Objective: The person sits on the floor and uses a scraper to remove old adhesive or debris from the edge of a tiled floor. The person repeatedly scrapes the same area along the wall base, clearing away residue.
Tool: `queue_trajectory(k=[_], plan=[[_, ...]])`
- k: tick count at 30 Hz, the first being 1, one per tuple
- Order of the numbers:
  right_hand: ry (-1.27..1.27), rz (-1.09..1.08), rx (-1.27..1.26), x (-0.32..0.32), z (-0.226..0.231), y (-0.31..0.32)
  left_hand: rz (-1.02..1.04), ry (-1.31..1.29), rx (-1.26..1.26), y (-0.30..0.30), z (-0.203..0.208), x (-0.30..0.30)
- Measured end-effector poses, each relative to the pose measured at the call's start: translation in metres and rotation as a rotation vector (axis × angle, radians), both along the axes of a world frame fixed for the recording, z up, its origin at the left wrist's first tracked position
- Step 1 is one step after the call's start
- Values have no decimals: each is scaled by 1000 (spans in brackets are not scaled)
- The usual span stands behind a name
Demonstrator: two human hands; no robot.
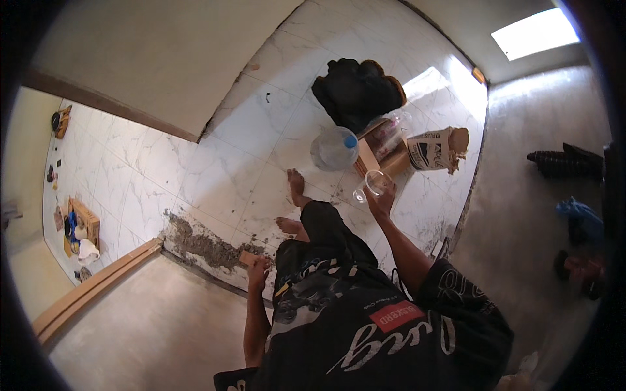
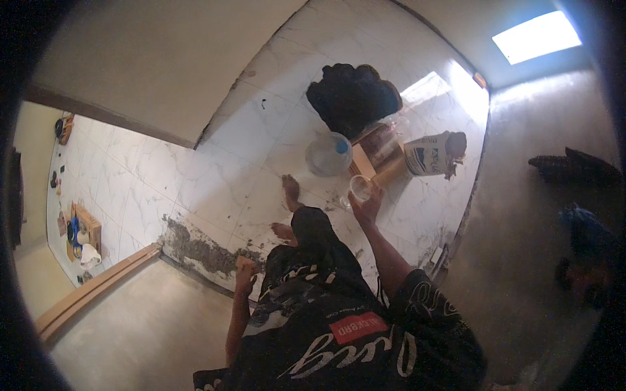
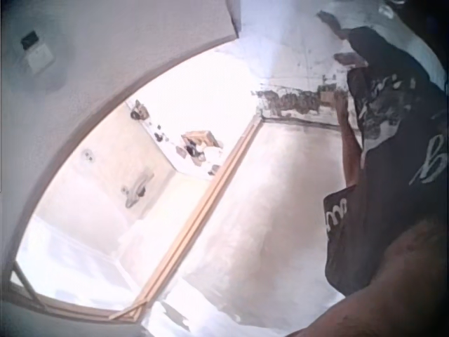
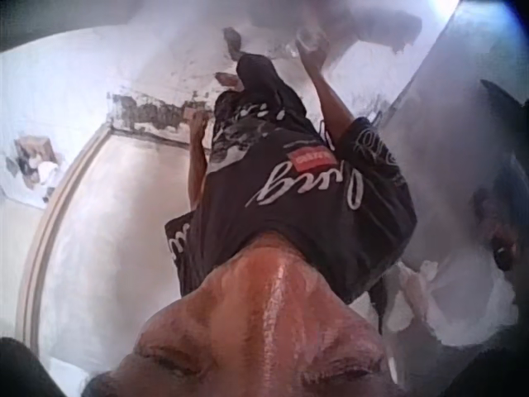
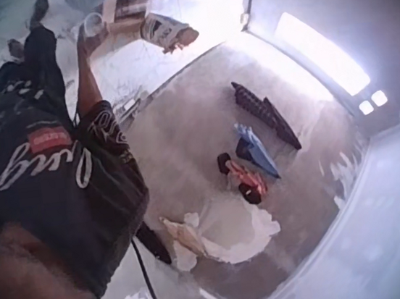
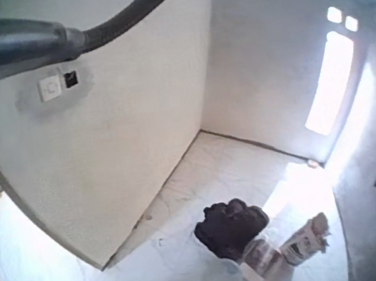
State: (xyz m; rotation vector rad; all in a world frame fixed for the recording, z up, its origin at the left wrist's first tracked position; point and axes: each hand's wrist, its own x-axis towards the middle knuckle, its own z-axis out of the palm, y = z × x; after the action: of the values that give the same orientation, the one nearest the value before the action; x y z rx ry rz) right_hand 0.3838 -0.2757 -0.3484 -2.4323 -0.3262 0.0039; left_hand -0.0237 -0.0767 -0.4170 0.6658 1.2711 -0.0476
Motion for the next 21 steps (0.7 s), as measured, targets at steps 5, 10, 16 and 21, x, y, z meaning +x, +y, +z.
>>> queue_trajectory(k=[5, 10, 16, 21], plan=[[-149, 22, 34, 1, 8, -17, -61, 47, 64, 32, 12, 40], [-9, -146, 180, 1, 13, -22, -21, 99, 176, 40, 21, 55], [-82, -113, 131, 27, 6, -35, -22, 228, 88, 29, 10, 32], [-189, 22, 105, 66, 14, -31, -43, 341, 9, -4, 17, 27]])
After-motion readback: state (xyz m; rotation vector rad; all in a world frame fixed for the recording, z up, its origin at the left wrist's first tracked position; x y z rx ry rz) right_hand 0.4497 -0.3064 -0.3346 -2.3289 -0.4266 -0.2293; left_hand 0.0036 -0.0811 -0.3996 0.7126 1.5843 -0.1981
